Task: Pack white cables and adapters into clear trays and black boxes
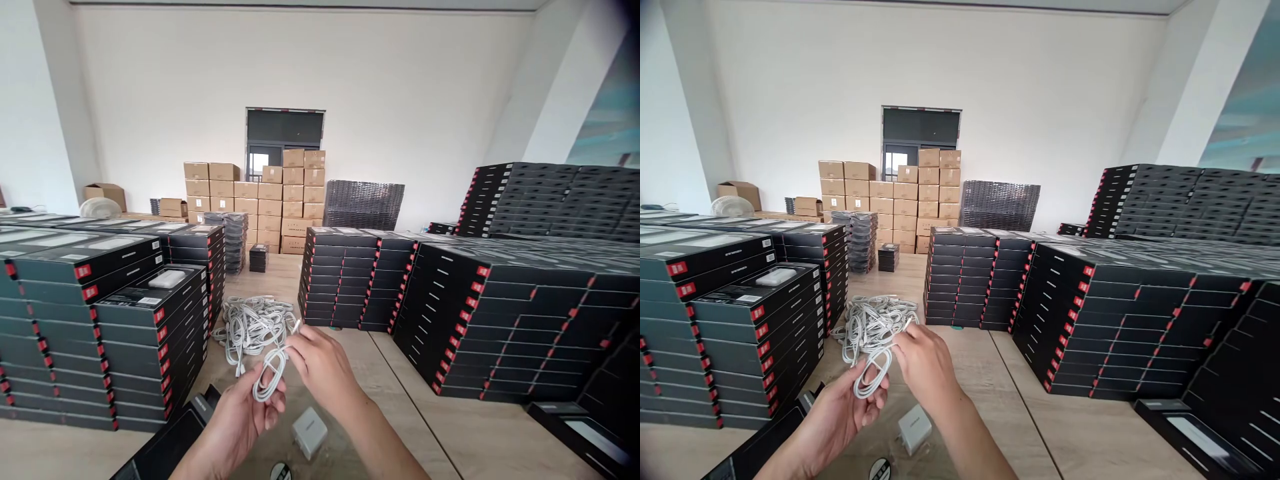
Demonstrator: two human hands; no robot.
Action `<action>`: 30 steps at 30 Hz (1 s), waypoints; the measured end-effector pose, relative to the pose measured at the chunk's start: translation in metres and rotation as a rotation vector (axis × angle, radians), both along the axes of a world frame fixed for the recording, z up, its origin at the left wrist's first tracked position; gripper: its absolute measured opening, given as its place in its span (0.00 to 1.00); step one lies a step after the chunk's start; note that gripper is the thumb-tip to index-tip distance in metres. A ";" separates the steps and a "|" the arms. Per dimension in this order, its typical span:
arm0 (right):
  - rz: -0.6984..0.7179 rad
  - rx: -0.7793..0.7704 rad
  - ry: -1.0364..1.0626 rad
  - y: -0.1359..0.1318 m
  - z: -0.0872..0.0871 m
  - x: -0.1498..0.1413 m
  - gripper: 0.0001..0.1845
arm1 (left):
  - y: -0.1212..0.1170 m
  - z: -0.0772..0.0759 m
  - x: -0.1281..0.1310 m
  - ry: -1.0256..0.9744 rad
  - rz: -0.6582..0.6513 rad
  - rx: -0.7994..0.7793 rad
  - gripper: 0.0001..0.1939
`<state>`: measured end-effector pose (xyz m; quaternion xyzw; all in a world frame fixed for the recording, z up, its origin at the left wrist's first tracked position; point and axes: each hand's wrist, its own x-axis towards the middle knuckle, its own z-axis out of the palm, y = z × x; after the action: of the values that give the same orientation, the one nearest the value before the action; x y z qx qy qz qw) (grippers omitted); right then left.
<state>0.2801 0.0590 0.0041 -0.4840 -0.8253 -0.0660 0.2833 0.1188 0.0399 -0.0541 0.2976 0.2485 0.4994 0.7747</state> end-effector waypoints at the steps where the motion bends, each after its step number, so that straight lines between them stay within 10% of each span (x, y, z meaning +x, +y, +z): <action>1: -0.012 -0.026 0.003 -0.002 0.002 -0.001 0.12 | 0.000 -0.001 0.000 0.018 0.031 -0.009 0.19; 13: 0.211 -0.641 0.847 0.007 -0.017 -0.021 0.10 | 0.002 -0.005 0.000 -0.014 -0.052 -0.008 0.15; 21: 0.143 -0.475 0.723 -0.001 -0.006 -0.020 0.11 | 0.003 -0.009 -0.001 -0.011 -0.052 0.026 0.14; 30: 0.197 -0.737 0.801 -0.002 -0.016 -0.029 0.15 | 0.002 -0.005 0.003 -0.008 0.021 0.022 0.16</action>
<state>0.2508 0.0566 -0.0117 -0.4590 -0.6627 0.4434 0.3918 0.1217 0.0419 -0.0589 0.3014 0.2428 0.5114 0.7673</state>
